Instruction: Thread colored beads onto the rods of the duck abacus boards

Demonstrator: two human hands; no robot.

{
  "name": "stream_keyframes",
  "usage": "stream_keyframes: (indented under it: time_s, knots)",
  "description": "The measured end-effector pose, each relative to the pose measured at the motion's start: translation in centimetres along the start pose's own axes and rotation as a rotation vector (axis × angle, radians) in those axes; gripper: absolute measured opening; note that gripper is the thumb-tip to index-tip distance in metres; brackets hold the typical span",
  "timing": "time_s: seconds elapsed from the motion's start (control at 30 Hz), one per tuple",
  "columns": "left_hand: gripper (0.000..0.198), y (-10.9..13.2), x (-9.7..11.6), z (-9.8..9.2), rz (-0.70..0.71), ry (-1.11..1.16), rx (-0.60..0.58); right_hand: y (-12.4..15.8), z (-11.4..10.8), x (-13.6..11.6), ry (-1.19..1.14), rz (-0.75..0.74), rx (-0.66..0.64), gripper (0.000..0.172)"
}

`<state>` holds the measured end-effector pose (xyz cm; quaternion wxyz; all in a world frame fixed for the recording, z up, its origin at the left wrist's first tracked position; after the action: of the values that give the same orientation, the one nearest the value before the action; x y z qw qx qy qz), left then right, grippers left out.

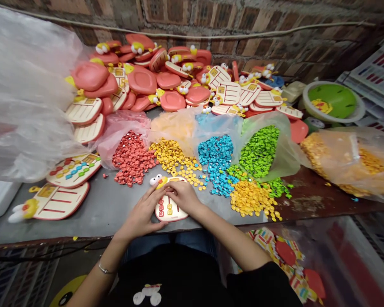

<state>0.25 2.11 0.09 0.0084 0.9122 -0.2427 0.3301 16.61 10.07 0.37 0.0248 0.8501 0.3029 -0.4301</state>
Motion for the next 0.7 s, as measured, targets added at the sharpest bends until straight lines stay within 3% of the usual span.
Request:
stream_keyframes:
  time_s: [0.17,0.23,0.33,0.47,0.7]
  knots:
    - [0.091,0.0,0.1,-0.2,-0.012,0.014,0.009,-1.1,-1.2,-0.1,-0.114,-0.112,-0.288,0.008]
    - [0.092,-0.1,0.3,-0.4,-0.024,-0.011,0.014,-2.1,-2.7,0.9,-0.045,-0.094,-0.194,0.009]
    - [0.086,-0.2,0.5,-0.4,-0.015,-0.083,-0.017,-4.1,-4.4,2.7,0.243,-0.073,-0.002,0.014]
    - [0.079,-0.2,0.7,-0.4,-0.008,-0.163,-0.056,-6.0,-4.0,4.5,0.485,-0.093,-0.078,0.018]
    - [0.069,0.1,0.6,-0.3,0.061,-0.160,-0.076,-3.6,-4.9,3.3,0.239,-0.159,0.071,0.013]
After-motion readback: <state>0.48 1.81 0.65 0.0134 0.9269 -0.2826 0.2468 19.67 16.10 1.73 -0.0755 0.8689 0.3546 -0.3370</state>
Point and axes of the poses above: each hand's wrist, its own y-axis away from the middle knuckle, its own z-axis out of the palm, x = y × z, the point moved 3 cm from there along -y, towards the middle knuckle, and after that the axes turned 6 degrees about y, right-handed, at the moved point
